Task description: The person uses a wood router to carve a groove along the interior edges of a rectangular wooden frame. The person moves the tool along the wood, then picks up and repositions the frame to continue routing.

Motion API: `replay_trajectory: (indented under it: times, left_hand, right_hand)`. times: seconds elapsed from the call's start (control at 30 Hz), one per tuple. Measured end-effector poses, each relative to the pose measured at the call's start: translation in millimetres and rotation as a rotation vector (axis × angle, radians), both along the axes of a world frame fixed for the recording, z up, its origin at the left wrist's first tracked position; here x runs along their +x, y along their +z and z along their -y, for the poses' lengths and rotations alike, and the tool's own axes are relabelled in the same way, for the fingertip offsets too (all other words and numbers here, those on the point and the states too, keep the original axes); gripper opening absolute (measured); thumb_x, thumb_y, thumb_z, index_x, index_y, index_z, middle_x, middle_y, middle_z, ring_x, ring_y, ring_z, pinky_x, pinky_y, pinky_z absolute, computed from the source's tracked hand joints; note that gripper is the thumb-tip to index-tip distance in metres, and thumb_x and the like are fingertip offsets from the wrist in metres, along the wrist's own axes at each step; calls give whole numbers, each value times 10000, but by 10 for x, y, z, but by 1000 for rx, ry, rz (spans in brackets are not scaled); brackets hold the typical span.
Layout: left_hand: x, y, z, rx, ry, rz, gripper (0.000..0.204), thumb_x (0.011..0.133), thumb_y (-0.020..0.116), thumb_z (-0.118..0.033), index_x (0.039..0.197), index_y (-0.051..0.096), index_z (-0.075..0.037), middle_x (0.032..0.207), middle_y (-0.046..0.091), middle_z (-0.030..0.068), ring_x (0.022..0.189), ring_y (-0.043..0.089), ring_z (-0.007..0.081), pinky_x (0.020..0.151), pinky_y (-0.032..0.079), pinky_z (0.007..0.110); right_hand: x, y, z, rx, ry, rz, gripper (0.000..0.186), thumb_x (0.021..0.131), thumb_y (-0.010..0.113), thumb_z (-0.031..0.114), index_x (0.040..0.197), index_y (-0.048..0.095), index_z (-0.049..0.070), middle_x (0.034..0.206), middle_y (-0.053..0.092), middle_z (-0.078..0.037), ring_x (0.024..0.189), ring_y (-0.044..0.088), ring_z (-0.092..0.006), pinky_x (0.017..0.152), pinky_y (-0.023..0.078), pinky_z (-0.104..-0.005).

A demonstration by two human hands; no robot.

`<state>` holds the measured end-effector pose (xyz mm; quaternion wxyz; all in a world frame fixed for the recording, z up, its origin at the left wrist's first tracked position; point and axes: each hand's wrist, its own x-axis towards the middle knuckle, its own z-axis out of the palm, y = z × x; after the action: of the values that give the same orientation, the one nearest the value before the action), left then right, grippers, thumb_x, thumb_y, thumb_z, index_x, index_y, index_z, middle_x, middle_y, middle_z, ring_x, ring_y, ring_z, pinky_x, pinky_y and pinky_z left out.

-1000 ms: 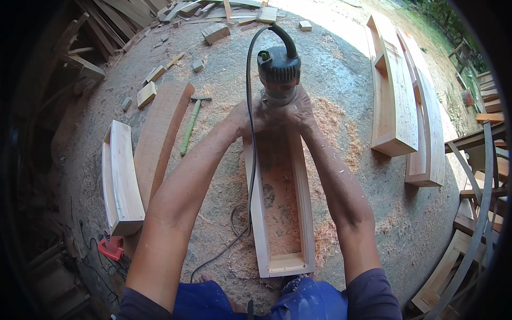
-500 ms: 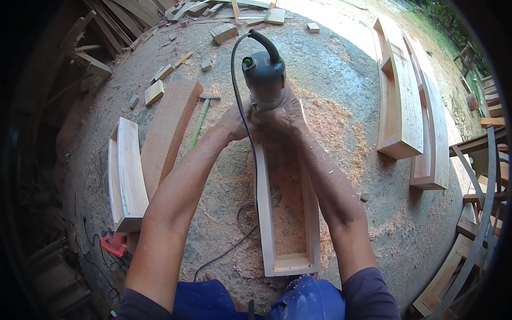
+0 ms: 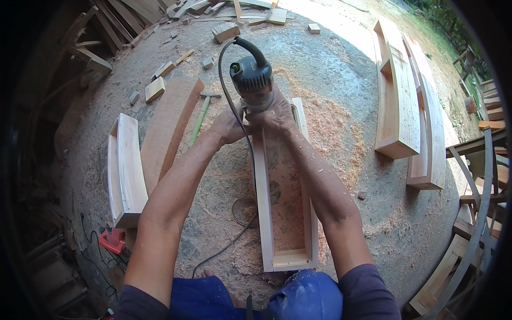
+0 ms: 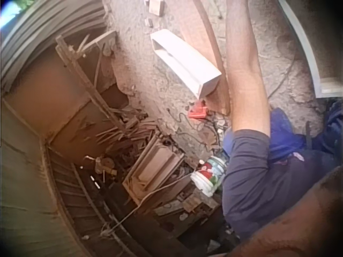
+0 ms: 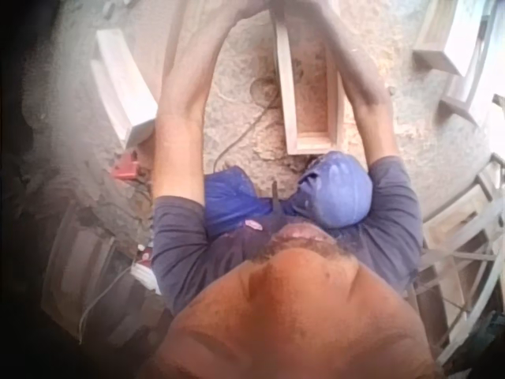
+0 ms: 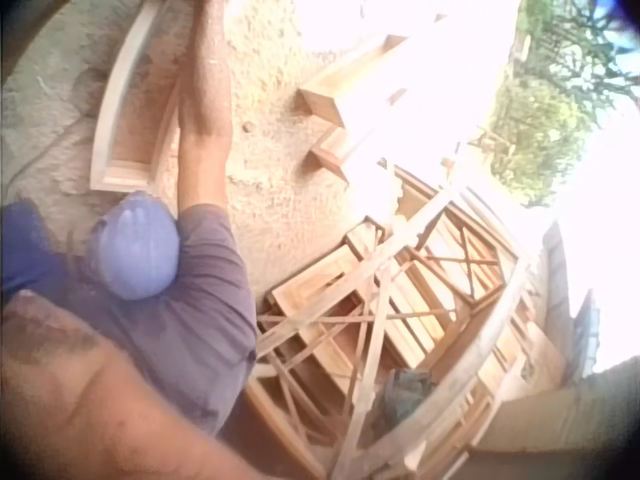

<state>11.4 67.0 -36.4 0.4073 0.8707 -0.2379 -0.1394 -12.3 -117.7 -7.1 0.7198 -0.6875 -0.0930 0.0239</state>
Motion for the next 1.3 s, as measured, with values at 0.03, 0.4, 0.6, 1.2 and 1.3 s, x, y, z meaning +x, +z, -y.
replay_trajectory:
  times: [0.03, 0.4, 0.6, 1.2, 1.3]
  left_hand:
    - [-26, -1, 36, -43, -13, -17, 701, 811, 870, -208, 1422, 551, -81, 1327, 649, 93, 1237, 620, 220, 1044, 528, 379]
    - [-576, 100, 209, -11, -55, 56, 719, 839, 840, -130, 1471, 497, -104, 1429, 586, 62, 1298, 571, 196, 1114, 496, 377]
    - [-875, 86, 156, -89, 10, 67, 596, 813, 842, -238, 1359, 624, -140, 1296, 670, 136, 1210, 635, 336, 1040, 525, 440]
    - [-1987, -329, 596, -279, 84, -274, 1035, 903, 747, -210, 1650, 64, 3, 1697, 239, 222, 1616, 122, 325, 1313, -66, 395]
    - [-2011, -348, 564, -71, 127, -279, 982, 893, 749, -221, 1611, 126, 27, 1598, 349, 255, 1504, 328, 348, 1255, 199, 394]
  right_hand:
    - [-36, 15, 42, -63, 7, 11, 834, 662, 868, 109, 1401, 482, 97, 1201, 668, -42, 1118, 644, -167, 995, 519, -332]
    - [-412, -109, 223, -303, 31, 34, 884, 697, 893, 210, 1428, 416, 67, 1305, 633, -78, 1188, 628, -206, 1054, 490, -330]
    - [-711, -98, 168, -241, 33, 63, 922, 682, 910, 212, 1441, 406, 67, 1335, 633, -78, 1224, 626, -204, 1069, 490, -334]
    - [-1105, -504, 154, -317, -65, 258, 757, 829, 861, 299, 1390, 424, 40, 1306, 657, -102, 1202, 660, -235, 1018, 512, -345]
    - [-1094, -435, 140, -488, -115, 381, 748, 823, 864, 290, 1376, 426, 43, 1286, 664, -105, 1193, 668, -245, 998, 521, -349]
